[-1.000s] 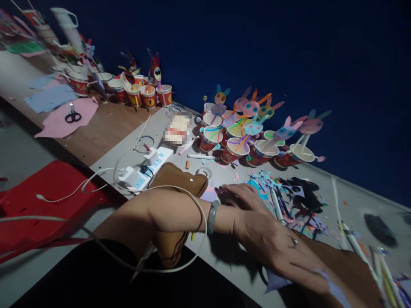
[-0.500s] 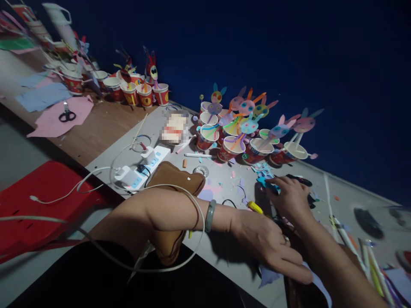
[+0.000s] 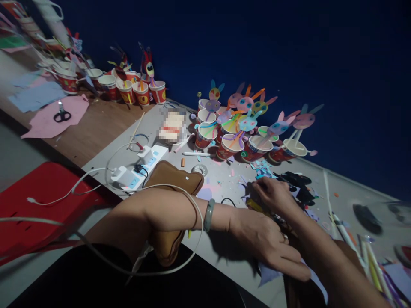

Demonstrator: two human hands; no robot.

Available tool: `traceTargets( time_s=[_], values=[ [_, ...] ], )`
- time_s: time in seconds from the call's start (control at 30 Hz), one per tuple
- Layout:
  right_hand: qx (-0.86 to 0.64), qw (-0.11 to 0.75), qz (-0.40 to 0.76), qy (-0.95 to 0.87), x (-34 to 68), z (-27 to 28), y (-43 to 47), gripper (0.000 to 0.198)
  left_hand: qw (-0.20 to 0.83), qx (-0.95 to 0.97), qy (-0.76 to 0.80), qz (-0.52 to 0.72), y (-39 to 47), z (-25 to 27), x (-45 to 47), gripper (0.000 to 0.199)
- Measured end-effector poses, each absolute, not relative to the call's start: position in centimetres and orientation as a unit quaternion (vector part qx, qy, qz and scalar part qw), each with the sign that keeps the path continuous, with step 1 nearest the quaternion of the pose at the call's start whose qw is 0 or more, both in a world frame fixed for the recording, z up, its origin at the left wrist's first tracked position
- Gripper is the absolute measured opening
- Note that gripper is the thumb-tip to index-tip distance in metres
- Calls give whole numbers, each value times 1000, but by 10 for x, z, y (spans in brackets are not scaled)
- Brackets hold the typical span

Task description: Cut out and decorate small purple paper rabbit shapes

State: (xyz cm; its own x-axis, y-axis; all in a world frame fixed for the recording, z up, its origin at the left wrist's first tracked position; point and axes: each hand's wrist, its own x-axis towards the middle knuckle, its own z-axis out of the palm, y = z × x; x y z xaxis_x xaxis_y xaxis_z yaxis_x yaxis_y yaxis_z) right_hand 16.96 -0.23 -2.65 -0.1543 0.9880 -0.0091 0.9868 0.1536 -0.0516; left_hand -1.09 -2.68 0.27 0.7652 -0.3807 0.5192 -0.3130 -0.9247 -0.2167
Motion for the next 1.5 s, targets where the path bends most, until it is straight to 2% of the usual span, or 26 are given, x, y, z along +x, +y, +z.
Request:
traceTargets(
  time_s=[0.13, 0.33, 0.6, 0.7, 0.87, 0.97, 1.1, 1.23, 1.33, 1.43, 1.5],
  values=[
    [-684, -23, -99, -722, 185, -18, 0, 23, 57, -937, 188, -289, -26, 5, -12, 50],
    [-649, 17, 29, -760, 161, -30, 16, 30, 50, -943, 186, -271, -30, 2, -10, 50],
    [-667, -32, 64, -742, 152, -27, 31, 22, 60, -936, 188, -291, -29, -1, -9, 48],
    [-668, 22, 72, -740, 146, -16, 33, 23, 63, -933, 193, -297, -30, -3, -7, 47],
    [-537, 146, 249, -792, 118, -5, 35, 35, 69, -928, 199, -307, -30, -7, -5, 46],
    [-490, 157, 214, -830, 114, -14, 35, 36, 75, -926, 194, -315, -29, -7, -6, 46],
    [-436, 40, 157, -885, 150, -29, 21, 40, 81, -930, 193, -303, -28, -1, -6, 54],
    [-503, -47, 73, -860, 203, -26, 2, 35, 80, -928, 191, -309, -31, 4, -7, 58],
    [-544, -5, 44, -838, 214, -15, -4, 31, 78, -922, 188, -329, -35, 3, -8, 56],
    [-530, 76, 73, -841, 195, -8, -4, 31, 77, -916, 202, -339, -37, 0, -9, 53],
    [-526, 82, 90, -841, 176, -9, 0, 28, 72, -915, 206, -339, -38, -2, -9, 52]
  ],
)
